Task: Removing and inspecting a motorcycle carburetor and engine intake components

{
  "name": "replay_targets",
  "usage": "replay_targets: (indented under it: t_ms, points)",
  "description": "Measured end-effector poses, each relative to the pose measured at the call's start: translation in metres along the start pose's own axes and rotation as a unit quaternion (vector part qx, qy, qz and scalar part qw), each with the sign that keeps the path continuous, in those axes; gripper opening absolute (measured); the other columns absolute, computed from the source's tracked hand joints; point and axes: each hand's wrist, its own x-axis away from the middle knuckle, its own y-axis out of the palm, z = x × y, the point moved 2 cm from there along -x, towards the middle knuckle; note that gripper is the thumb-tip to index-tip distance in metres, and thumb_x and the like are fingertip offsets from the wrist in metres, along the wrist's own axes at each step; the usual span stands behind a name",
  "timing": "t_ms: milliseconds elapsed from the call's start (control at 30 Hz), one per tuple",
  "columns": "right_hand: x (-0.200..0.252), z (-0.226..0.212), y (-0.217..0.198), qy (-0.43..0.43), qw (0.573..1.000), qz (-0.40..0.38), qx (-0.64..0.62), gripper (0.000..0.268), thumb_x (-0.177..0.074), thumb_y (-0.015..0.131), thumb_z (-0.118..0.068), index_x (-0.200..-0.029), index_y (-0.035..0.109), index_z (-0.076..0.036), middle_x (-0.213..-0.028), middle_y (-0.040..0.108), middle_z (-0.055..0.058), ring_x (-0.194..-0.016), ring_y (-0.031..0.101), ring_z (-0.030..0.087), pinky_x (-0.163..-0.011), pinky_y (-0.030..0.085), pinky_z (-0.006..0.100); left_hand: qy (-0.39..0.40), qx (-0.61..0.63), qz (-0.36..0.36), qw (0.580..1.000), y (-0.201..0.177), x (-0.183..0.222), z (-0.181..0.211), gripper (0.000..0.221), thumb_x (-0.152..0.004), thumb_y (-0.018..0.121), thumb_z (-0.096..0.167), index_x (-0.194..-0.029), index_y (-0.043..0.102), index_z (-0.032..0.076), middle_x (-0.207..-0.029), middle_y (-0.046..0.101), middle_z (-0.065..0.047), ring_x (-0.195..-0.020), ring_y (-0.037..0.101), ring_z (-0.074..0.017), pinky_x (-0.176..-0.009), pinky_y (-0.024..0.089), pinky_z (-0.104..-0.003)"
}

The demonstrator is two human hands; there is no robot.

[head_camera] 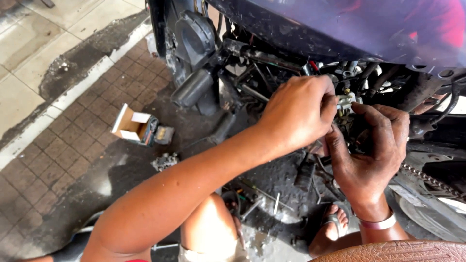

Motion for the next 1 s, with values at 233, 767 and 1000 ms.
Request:
replay_targets:
  t_ms: [233,767,1000]
  points:
    - [0.002,-0.004,0.002,-0.017,1.000,-0.005,-0.007,0.041,-0.097,0.071,-0.023,-0.115,0.058,0.011,-0.107,0.047,0.024,-0.098,0.052,0.037,-0.085,0.043,0.046,-0.086,0.062,-0.020,0.994,-0.014,-0.005,0.001,0.034,-0.083,0.065,0.019,-0.051,0.052,0.013,-0.045,0.059,0.001,-0.042,0.058,-0.0121,-0.050,0.053,-0.033]
    - [0.005,-0.009,0.003,-0.021,1.000,-0.003,-0.023,0.038,-0.100,0.070,-0.021,-0.118,0.058,0.011,-0.108,0.044,0.023,-0.089,0.045,0.032,-0.072,0.040,0.043,0.017,0.107,0.038,0.993,-0.009,0.007,-0.011,0.015,-0.081,0.063,0.019,-0.068,0.063,0.011,-0.058,0.065,0.001,-0.052,0.065,-0.0095,-0.056,0.055,-0.026]
    - [0.004,-0.008,0.000,-0.019,0.999,-0.002,-0.030,0.041,-0.099,0.069,-0.024,-0.116,0.057,0.012,-0.108,0.044,0.024,-0.098,0.049,0.036,-0.081,0.044,0.045,0.101,0.073,0.026,0.992,-0.007,0.003,-0.021,0.019,-0.084,0.062,0.023,-0.071,0.056,0.012,-0.072,0.055,0.000,-0.061,0.052,-0.0126,-0.055,0.044,-0.030]
